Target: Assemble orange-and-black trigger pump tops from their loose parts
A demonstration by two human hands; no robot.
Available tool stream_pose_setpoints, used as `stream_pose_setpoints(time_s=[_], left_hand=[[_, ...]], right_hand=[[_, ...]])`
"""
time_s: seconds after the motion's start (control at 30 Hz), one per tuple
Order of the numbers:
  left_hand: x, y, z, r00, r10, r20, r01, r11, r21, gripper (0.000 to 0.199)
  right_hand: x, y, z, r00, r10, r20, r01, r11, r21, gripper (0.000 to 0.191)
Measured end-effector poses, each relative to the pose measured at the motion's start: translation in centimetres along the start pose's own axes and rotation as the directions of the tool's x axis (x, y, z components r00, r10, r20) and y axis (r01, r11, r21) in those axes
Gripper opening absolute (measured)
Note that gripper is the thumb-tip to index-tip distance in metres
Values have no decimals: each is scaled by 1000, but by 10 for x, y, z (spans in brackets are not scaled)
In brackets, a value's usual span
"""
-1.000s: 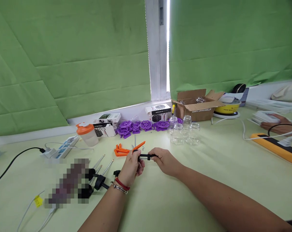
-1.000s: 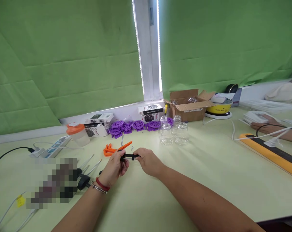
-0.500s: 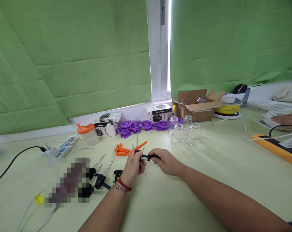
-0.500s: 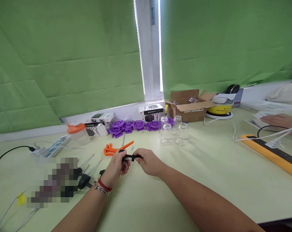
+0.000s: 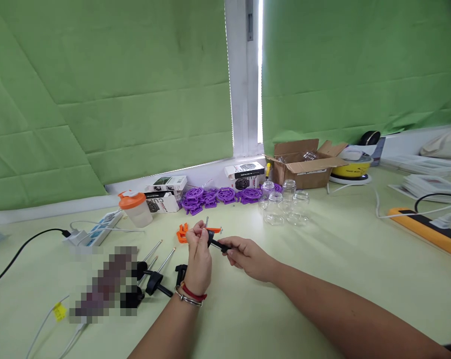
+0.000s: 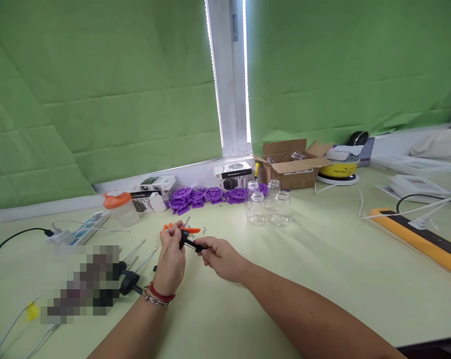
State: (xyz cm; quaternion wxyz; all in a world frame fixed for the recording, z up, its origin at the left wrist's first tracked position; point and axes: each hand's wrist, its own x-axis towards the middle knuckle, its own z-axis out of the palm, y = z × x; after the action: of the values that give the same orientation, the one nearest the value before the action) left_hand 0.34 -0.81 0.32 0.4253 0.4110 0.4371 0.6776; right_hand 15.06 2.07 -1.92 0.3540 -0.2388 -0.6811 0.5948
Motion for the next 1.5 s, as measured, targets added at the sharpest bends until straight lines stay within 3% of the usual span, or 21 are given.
stream_pose_setpoints(time_s=[0.1,0.23,0.37,0.6,0.73,1.03,1.23,1.33,1.5], left_hand=[[-5,3,3,987,157,32,-159,981,107,22],[-9,12,5,971,179,159,-218,938,270,35],[-5,15,4,960,188,207,-253,900,355,48],[2,11,0,928,308,210,-373,782,500,36],[6,12,-3,925,302,230,-380,722,578,27],[11,3,-7,929,308,204,-354,587,728,27],[8,5,-3,911,328,252,-391,487,781,31],[8,5,-4,910,333,248,-388,475,789,29],[8,0,-4,928,343,148,-314,504,804,30]], right_hand=[[0,-6,4,998,61,-13,-56,965,256,34],[0,-13,3,997,82,-12,-69,900,430,33],[-1,-15,1,996,89,8,-81,861,502,31],[-2,-18,1,995,102,23,-98,842,531,31],[-2,-19,1,994,112,15,-103,846,523,31],[-2,-17,2,990,140,-16,-115,869,482,33],[-1,-14,0,989,149,-22,-118,855,505,35],[0,-14,1,987,157,-29,-124,866,485,38],[0,-15,5,985,166,-48,-129,892,433,38]])
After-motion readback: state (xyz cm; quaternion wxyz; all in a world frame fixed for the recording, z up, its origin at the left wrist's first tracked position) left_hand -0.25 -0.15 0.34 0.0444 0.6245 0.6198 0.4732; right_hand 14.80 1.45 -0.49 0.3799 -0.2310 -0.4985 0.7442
